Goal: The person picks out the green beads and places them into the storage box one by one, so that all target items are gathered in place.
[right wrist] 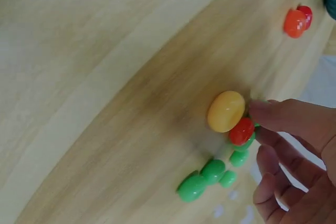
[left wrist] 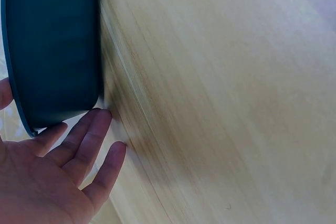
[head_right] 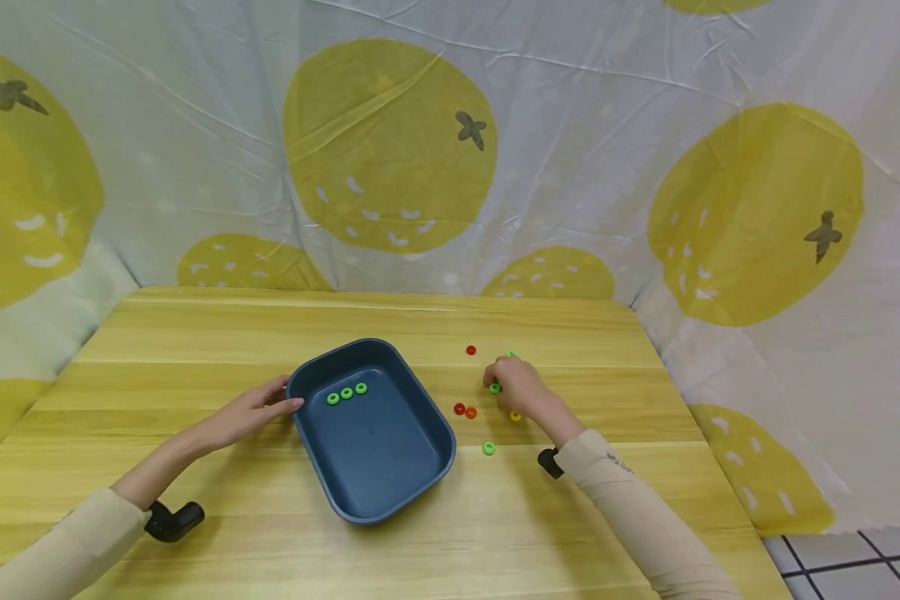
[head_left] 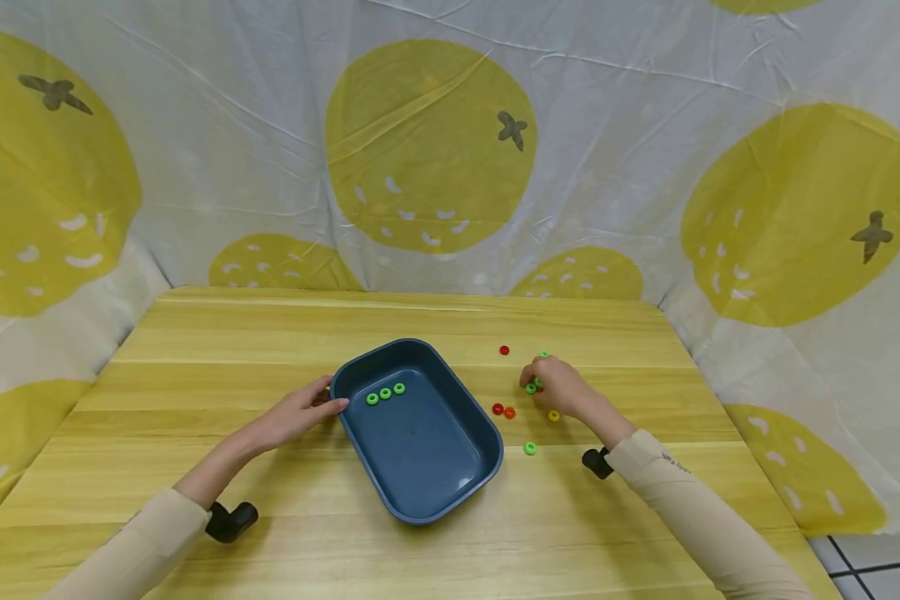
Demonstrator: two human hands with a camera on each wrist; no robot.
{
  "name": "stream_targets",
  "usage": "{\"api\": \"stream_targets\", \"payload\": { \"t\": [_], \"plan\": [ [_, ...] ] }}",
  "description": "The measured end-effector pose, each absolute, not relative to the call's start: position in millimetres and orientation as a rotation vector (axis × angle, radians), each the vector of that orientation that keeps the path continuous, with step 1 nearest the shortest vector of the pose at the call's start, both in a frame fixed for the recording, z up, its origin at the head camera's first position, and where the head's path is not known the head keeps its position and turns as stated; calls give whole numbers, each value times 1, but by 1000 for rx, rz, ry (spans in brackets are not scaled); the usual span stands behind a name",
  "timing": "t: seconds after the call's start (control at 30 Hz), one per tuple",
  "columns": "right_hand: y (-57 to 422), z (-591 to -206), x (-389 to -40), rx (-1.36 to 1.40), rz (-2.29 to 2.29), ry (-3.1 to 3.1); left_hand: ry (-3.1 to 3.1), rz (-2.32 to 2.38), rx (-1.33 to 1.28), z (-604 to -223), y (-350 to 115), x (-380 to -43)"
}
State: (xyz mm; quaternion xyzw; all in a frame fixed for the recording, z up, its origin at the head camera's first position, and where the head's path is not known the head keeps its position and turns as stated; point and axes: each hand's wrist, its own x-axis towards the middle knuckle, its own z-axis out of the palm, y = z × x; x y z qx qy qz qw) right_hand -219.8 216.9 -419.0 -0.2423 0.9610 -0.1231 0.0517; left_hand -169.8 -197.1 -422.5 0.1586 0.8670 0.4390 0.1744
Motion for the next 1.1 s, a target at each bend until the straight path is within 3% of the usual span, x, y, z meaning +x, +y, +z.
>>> {"api": "stream_targets", "payload": {
  "t": [0.37, 0.57, 0.87, 1.1],
  "plan": [
    [222, -425, -224, -711, -439, 2936, 2455, 1248, 442, -423, -197, -169],
    [223, -425, -227, -606, -849, 2930, 2451, 1250, 464, -419, -197, -169],
    [220, -421, -228, -25, -1687, 2330, 2444, 1255, 460, -418, -197, -170],
    [208, -409, -228, 50, -1776, 2173, 2445, 1255, 462, -419, -198, -170]
  ]
}}
